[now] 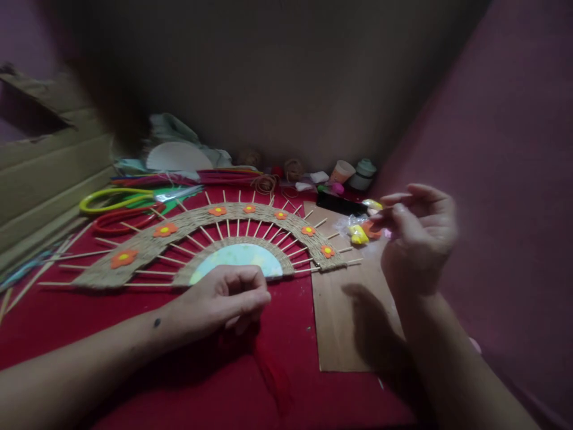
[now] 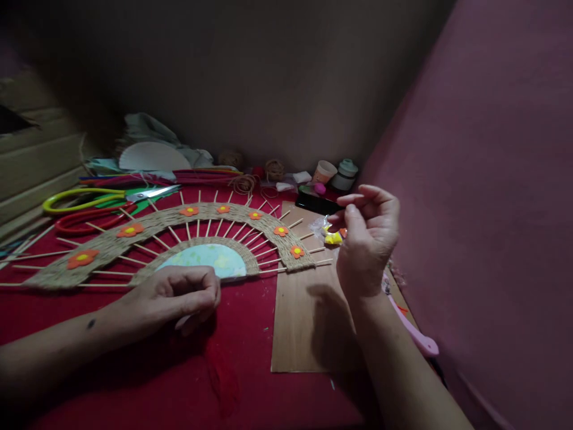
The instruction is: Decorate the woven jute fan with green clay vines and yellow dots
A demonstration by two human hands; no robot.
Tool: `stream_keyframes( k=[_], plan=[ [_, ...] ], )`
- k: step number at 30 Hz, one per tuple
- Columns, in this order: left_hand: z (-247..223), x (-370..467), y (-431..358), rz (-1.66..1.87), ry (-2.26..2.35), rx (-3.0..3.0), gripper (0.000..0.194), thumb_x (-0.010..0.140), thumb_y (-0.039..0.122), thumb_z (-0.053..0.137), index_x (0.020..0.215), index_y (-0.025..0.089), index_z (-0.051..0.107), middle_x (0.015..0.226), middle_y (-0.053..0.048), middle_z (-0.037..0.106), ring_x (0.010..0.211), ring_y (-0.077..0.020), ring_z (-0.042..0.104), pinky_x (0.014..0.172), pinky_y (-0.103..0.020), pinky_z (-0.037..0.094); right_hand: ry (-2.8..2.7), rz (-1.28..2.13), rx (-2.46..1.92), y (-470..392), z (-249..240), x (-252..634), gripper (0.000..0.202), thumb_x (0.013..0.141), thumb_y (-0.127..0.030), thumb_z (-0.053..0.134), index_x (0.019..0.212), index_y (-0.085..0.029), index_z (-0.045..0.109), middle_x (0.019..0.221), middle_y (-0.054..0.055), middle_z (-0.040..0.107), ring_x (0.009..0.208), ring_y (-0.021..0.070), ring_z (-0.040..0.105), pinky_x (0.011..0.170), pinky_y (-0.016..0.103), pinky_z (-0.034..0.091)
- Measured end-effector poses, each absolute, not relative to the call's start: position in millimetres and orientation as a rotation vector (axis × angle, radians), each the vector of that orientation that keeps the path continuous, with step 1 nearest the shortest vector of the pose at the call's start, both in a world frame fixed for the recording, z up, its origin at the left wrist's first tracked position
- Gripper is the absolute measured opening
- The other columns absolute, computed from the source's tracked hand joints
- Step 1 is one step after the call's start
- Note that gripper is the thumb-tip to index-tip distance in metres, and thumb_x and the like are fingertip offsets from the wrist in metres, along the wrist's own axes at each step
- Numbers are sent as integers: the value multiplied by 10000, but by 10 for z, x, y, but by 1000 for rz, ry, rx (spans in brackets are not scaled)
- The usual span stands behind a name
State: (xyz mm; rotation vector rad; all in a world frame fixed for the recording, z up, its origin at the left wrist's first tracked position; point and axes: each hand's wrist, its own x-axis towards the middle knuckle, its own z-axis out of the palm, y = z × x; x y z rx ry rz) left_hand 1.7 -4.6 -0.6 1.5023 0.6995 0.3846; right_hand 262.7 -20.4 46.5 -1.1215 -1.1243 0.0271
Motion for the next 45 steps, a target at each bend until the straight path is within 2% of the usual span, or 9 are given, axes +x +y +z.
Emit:
stream_keyframes(
  k=[4, 8, 15, 20, 25, 33, 39, 45],
  plan=[
    [6, 14, -55, 377, 715, 1508, 292, 841, 422, 567, 701, 171, 509, 494, 35, 517, 420, -70, 414, 433, -209, 304, -1384, 149, -1332, -167, 261, 2652, 229, 822, -138, 475, 1042, -193, 505, 830, 48, 661, 798, 183, 645, 661, 320, 505],
    [2, 24, -68, 356, 733, 1494, 297, 834, 435, 565, 706, 174, 503, 515, 23, 536, 410, -68, 418, 408, -203, 303, -1645, 37, -1545, -275, 164, 2651, 304, 837, -134, 463, 1134, -162, 522, 845, 63, 705, 794, 189, 648, 683, 330, 499],
    [-20, 25, -68, 339, 722, 1469, 312, 823, 461, 570, 718, 176, 501, 539, 11, 553, 400, -67, 414, 375, -191, 302, -2022, -257, -1539, -451, -70, 2714, 428, 881, -123, 413, 1309, -130, 434, 987, 120, 701, 901, 237, 637, 784, 407, 502],
    [-10, 26, -73, 333, 710, 1479, 309, 824, 461, 566, 720, 179, 498, 540, 13, 550, 398, -68, 416, 373, -189, 312, -2062, -290, -1536, -444, -104, 2673, 490, 882, -112, 406, 1371, -134, 383, 1011, 126, 692, 937, 256, 621, 790, 418, 498],
    [-5, 27, -74, 331, 720, 1478, 301, 820, 451, 570, 715, 178, 498, 539, 12, 550, 395, -68, 412, 370, -188, 315, -2063, -351, -1592, -433, -75, 2631, 465, 873, -120, 424, 1338, -122, 433, 992, 119, 696, 868, 251, 629, 745, 400, 506],
    [8, 34, -83, 337, 726, 1480, 301, 817, 442, 573, 705, 174, 495, 534, 12, 544, 403, -71, 422, 373, -184, 319, -1997, -298, -1549, -452, -125, 2666, 549, 885, -138, 440, 1420, -140, 319, 1031, 142, 671, 952, 270, 615, 817, 464, 506],
    [-24, 17, -73, 329, 736, 1487, 314, 817, 466, 576, 718, 177, 502, 551, 10, 551, 418, -75, 434, 378, -188, 321, -2015, -258, -1577, -442, -133, 2644, 555, 878, -121, 425, 1422, -159, 324, 1010, 127, 664, 972, 274, 603, 817, 463, 511],
    [-37, 12, -63, 315, 725, 1472, 319, 821, 474, 575, 727, 180, 498, 540, 18, 547, 401, -69, 419, 369, -187, 312, -1933, -310, -1472, -480, -137, 2610, 628, 864, -91, 446, 1453, -178, 246, 1133, 136, 631, 1061, 263, 579, 894, 475, 495]
  ],
)
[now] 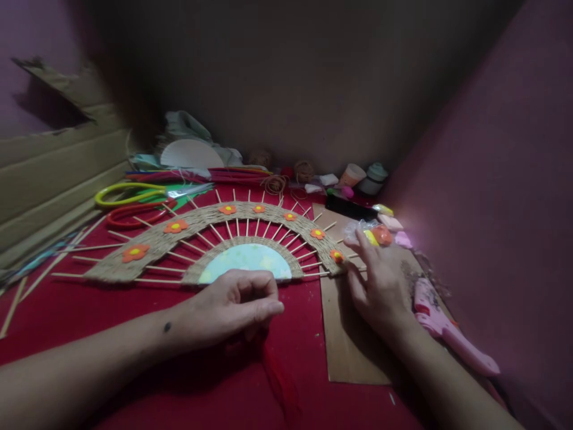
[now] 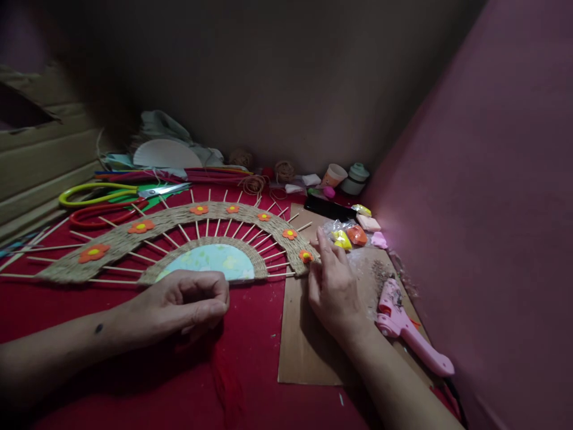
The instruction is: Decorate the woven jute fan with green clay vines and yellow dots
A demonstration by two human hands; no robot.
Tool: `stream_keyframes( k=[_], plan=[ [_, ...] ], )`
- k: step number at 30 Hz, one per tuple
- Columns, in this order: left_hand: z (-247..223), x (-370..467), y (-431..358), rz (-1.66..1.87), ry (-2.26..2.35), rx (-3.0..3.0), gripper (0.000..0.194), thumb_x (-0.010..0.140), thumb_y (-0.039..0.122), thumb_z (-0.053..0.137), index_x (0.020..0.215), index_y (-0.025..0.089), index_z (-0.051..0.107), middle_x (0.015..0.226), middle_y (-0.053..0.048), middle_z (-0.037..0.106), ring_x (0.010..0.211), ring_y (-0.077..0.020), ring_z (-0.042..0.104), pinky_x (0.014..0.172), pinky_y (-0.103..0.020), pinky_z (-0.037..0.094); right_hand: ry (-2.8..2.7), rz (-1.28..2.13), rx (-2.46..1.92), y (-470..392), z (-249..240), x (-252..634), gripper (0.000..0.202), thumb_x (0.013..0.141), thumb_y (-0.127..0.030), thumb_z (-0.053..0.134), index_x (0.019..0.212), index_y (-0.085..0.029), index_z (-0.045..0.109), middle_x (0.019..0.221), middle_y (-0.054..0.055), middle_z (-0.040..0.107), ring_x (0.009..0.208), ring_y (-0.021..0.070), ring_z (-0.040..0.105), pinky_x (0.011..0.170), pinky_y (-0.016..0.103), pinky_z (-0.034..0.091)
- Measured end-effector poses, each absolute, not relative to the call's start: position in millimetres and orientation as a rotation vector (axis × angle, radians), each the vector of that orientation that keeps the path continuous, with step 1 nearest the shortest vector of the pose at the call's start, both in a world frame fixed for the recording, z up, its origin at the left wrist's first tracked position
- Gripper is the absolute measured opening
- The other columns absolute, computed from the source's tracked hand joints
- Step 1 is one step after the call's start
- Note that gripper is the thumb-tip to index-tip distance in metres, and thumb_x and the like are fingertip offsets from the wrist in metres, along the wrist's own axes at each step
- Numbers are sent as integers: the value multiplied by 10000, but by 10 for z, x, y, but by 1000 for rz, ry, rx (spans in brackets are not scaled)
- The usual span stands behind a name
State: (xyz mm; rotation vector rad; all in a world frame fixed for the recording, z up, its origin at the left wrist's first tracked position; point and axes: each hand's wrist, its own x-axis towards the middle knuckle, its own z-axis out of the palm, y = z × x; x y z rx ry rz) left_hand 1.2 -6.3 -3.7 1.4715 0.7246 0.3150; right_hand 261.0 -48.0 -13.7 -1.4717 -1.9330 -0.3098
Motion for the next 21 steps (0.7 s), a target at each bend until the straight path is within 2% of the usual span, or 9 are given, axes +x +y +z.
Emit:
stream_keyframes(
  k=[3, 7, 8, 11, 13, 17, 21],
  plan=[
    [-20, 15, -65, 330, 726, 1471, 323, 820, 475, 574, 721, 177, 498, 523, 20, 537, 400, -71, 422, 368, -187, 311, -1955, -379, -1424, -469, -108, 2602, 676, 849, -84, 466, 1465, -187, 209, 1242, 156, 573, 1160, 287, 524, 961, 507, 452],
    [-5, 12, -62, 417, 744, 1493, 316, 834, 455, 560, 702, 176, 493, 503, 28, 517, 421, -77, 445, 393, -194, 333, -1891, -419, -1404, -291, 122, 2625, 721, 830, -105, 487, 1475, -212, 185, 1421, 162, 397, 1284, 322, 404, 1028, 537, 386],
    [-4, 11, -61, 435, 748, 1498, 313, 832, 447, 563, 695, 175, 491, 506, 29, 515, 430, -77, 449, 398, -193, 337, -1794, -390, -1379, -227, 208, 2625, 722, 835, -118, 487, 1477, -223, 173, 1426, 150, 389, 1266, 310, 427, 1022, 519, 402],
    [1, 10, -64, 437, 753, 1513, 305, 820, 433, 573, 690, 167, 496, 529, 23, 523, 446, -76, 454, 399, -186, 339, -1576, -280, -1333, -84, 426, 2557, 708, 879, -152, 428, 1484, -253, 76, 1403, 136, 399, 1189, 265, 510, 958, 465, 474],
    [15, 15, -73, 419, 761, 1526, 302, 818, 429, 570, 697, 161, 502, 539, 16, 533, 441, -75, 453, 393, -181, 339, -1597, -282, -1266, -82, 468, 2443, 699, 883, -148, 408, 1486, -250, 68, 1405, 128, 393, 1214, 269, 489, 961, 467, 470],
    [56, 36, -93, 407, 748, 1522, 266, 806, 385, 574, 694, 156, 496, 556, 13, 548, 437, -62, 453, 393, -161, 344, -1869, -336, -1159, -226, 284, 2225, 706, 852, -127, 452, 1482, -229, 150, 1391, 121, 440, 1232, 292, 462, 984, 504, 436],
    [74, 49, -96, 430, 720, 1510, 253, 792, 363, 580, 682, 154, 489, 547, 19, 534, 446, -55, 458, 407, -148, 354, -1977, -383, -1257, -192, 44, 2280, 729, 842, -112, 454, 1488, -172, 122, 1249, 141, 574, 1148, 293, 507, 966, 524, 431]
  ],
)
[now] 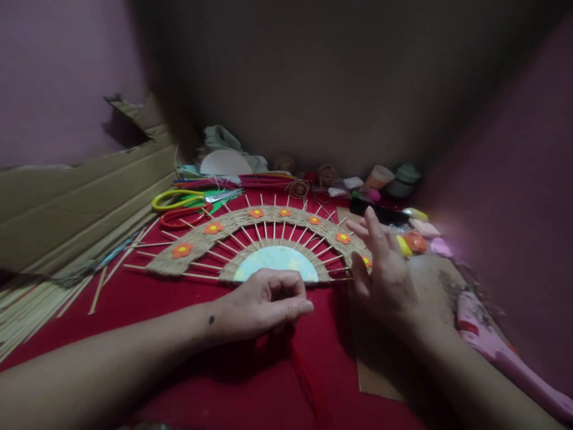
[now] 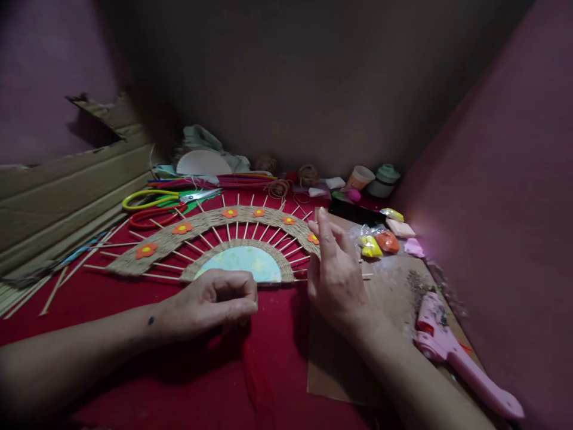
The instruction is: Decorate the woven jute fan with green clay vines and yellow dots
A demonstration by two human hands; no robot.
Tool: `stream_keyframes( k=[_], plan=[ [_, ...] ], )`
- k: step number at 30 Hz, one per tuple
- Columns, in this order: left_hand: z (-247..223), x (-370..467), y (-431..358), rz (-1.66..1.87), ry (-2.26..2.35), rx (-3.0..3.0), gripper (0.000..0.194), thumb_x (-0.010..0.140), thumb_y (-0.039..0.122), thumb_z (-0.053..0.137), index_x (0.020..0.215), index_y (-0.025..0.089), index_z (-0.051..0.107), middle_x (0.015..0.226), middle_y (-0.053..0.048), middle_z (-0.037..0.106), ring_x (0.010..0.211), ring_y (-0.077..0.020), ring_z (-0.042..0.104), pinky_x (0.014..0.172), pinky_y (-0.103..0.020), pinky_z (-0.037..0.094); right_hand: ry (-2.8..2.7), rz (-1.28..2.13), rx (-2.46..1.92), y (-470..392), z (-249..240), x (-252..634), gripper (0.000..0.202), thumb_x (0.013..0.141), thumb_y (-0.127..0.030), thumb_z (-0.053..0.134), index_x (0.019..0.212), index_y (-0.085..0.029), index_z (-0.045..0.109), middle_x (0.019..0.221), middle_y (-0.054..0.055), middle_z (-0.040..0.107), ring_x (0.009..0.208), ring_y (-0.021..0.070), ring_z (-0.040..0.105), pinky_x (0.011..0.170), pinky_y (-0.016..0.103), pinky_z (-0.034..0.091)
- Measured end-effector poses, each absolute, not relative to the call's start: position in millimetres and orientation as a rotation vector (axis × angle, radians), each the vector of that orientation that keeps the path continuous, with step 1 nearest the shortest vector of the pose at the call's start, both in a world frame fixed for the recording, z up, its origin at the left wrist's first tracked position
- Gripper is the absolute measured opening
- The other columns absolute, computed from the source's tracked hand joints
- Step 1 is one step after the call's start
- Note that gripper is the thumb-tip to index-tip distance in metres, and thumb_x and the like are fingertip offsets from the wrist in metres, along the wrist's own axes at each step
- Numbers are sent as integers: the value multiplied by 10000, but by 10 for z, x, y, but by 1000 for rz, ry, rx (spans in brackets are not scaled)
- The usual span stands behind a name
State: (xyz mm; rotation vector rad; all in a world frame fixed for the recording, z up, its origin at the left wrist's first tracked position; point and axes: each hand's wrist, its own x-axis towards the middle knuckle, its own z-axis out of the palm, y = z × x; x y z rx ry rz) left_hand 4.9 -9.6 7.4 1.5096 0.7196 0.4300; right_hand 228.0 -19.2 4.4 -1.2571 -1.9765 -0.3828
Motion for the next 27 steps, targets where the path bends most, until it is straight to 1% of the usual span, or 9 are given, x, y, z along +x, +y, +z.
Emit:
stream_keyframes(
  k=[3, 6, 9, 13, 16, 19, 23, 27],
  plan=[
    [75, 44, -99, 412, 744, 1516, 268, 794, 383, 578, 687, 153, 492, 556, 8, 544, 437, -56, 449, 386, -147, 345, -2032, -293, -1429, -41, -42, 2440, 724, 852, -188, 476, 1484, -123, 129, 1093, 158, 635, 1025, 308, 563, 859, 501, 489],
    [68, 35, -98, 397, 739, 1526, 280, 796, 397, 571, 683, 156, 485, 558, 6, 543, 432, -58, 442, 372, -147, 340, -2107, -184, -1557, 57, -79, 2544, 725, 858, -265, 493, 1480, -116, 149, 1022, 161, 642, 928, 313, 582, 784, 479, 502],
    [54, 27, -94, 379, 736, 1526, 285, 804, 412, 563, 695, 162, 482, 549, 16, 530, 414, -58, 425, 359, -154, 331, -2137, -194, -1618, 73, -102, 2540, 730, 857, -287, 501, 1478, -121, 155, 1009, 160, 639, 933, 318, 565, 795, 474, 483],
    [31, 20, -88, 369, 735, 1530, 293, 815, 427, 557, 706, 165, 481, 558, 15, 533, 411, -61, 422, 358, -163, 330, -2145, -247, -1664, 82, -117, 2496, 723, 853, -304, 510, 1472, -112, 187, 1044, 175, 615, 981, 322, 542, 821, 462, 468],
    [21, 18, -83, 366, 729, 1538, 293, 822, 424, 555, 707, 164, 484, 561, 13, 539, 420, -63, 430, 371, -167, 338, -2144, -247, -1679, 108, -119, 2492, 695, 855, -337, 513, 1455, -110, 246, 1025, 174, 612, 963, 325, 546, 826, 478, 464],
    [24, 22, -81, 368, 727, 1543, 284, 822, 415, 554, 710, 162, 488, 561, 12, 541, 418, -64, 426, 374, -174, 336, -2121, -219, -1736, 125, -115, 2488, 665, 862, -365, 507, 1426, -73, 309, 1011, 195, 609, 928, 322, 551, 819, 477, 466],
    [36, 33, -83, 375, 732, 1555, 287, 819, 409, 556, 699, 159, 486, 549, 13, 539, 422, -62, 428, 382, -170, 332, -2101, -199, -1791, 124, -102, 2468, 662, 855, -360, 517, 1414, -57, 331, 1005, 201, 607, 934, 322, 548, 825, 476, 463],
    [30, 33, -83, 370, 726, 1535, 292, 811, 417, 561, 697, 160, 481, 561, 6, 556, 431, -66, 447, 378, -165, 336, -2096, -190, -1751, 119, -91, 2477, 654, 848, -338, 531, 1406, -52, 345, 994, 191, 615, 937, 315, 547, 849, 465, 455]
  ],
)
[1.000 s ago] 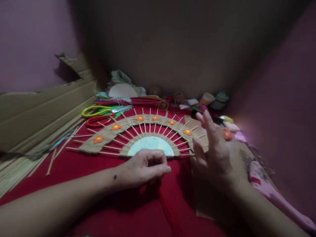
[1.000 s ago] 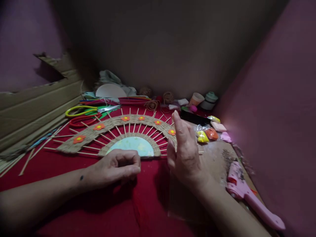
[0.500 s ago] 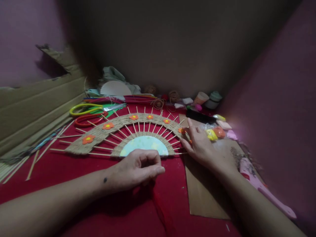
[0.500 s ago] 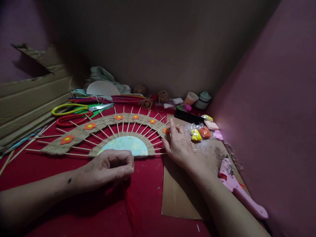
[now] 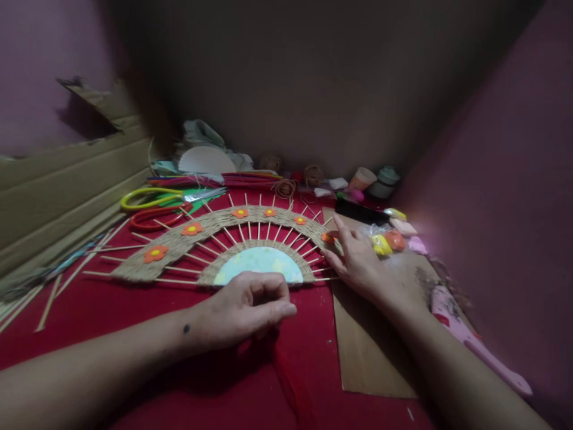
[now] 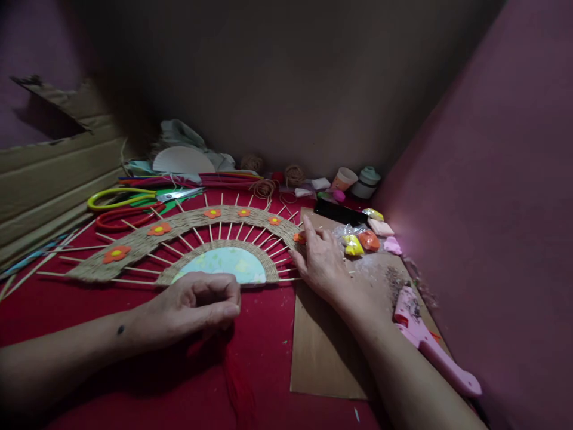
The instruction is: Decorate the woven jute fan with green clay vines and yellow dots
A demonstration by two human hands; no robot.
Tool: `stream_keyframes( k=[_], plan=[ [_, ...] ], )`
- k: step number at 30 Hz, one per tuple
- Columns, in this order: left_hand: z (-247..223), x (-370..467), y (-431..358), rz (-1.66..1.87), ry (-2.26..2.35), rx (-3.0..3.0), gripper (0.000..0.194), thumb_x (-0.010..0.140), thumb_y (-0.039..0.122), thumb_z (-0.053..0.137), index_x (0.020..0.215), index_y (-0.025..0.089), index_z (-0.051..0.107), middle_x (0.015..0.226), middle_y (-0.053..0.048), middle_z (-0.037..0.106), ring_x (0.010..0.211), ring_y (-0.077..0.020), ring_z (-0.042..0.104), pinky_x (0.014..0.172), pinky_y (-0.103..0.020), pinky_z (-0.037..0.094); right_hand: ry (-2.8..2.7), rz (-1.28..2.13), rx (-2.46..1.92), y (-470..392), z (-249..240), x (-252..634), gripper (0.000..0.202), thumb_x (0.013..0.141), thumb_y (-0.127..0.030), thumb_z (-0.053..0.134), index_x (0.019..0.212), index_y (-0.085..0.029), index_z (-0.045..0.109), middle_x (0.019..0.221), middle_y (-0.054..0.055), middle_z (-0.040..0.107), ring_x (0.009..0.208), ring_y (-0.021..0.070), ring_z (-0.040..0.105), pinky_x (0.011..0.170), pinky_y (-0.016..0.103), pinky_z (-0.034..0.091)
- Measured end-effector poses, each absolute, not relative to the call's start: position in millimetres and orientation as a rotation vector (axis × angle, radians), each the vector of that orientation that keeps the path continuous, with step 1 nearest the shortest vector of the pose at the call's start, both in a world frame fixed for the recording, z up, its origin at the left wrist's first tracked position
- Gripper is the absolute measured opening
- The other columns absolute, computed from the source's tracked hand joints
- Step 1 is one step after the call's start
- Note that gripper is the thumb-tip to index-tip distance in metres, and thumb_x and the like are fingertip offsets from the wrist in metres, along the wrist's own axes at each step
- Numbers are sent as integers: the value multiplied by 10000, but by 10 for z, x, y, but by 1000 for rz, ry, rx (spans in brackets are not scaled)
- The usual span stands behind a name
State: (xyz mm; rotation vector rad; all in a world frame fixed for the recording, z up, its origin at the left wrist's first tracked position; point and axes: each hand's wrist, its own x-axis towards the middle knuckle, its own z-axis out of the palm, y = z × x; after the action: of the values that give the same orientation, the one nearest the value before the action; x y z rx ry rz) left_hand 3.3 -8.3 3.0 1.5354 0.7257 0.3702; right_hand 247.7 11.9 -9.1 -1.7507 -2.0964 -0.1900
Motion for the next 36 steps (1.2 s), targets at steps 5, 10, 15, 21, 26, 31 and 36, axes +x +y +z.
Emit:
stream_keyframes(
  k=[5, 10, 15, 21, 26, 31, 36],
  plan=[
    [25, 21, -81, 354, 746, 1535, 289, 813, 428, 556, 711, 167, 488, 557, 17, 545, 422, -65, 431, 385, -179, 335, -2079, -208, -1686, 124, -116, 2521, 640, 849, -333, 528, 1404, -69, 347, 1016, 179, 629, 959, 321, 540, 860, 470, 450],
    [40, 33, -77, 337, 765, 1539, 293, 808, 435, 550, 701, 168, 487, 550, 20, 534, 428, -67, 432, 388, -181, 334, -2092, -225, -1683, 120, -142, 2537, 621, 861, -354, 506, 1394, -75, 356, 1010, 181, 629, 947, 321, 542, 859, 482, 448],
    [46, 35, -74, 349, 759, 1531, 298, 808, 433, 552, 701, 163, 488, 551, 16, 539, 434, -63, 436, 394, -174, 335, -2079, -244, -1641, 93, -155, 2509, 613, 863, -339, 506, 1392, -69, 353, 1026, 192, 630, 985, 334, 544, 869, 508, 451],
    [33, 31, -87, 352, 754, 1512, 294, 801, 430, 568, 704, 164, 487, 571, 4, 561, 429, -68, 451, 382, -176, 341, -1955, -390, -1489, 130, 28, 2648, 684, 855, -268, 527, 1458, -166, 223, 1305, 202, 503, 1194, 357, 474, 938, 574, 421],
    [40, 17, -82, 428, 748, 1470, 295, 802, 417, 575, 684, 162, 487, 527, 25, 517, 413, -65, 437, 375, -170, 310, -1583, -862, -1406, -69, 368, 2662, 691, 855, -217, 525, 1456, -94, 207, 1446, 255, 319, 1326, 428, 308, 1050, 620, 252],
    [58, 9, -51, 650, 762, 1482, 291, 806, 376, 585, 642, 151, 499, 494, 57, 448, 415, -40, 374, 404, -168, 293, -1924, -770, -1206, -278, 282, 2333, 727, 834, -167, 519, 1462, -260, 165, 1458, 136, 336, 1326, 336, 349, 1035, 556, 338],
    [61, 22, -67, 614, 729, 1535, 240, 800, 325, 583, 645, 156, 512, 500, 54, 465, 433, -50, 416, 403, -168, 301, -1940, -651, -1194, -198, 95, 2294, 664, 850, -176, 502, 1444, -275, 222, 1449, 112, 362, 1320, 314, 359, 1046, 555, 327]
  ],
)
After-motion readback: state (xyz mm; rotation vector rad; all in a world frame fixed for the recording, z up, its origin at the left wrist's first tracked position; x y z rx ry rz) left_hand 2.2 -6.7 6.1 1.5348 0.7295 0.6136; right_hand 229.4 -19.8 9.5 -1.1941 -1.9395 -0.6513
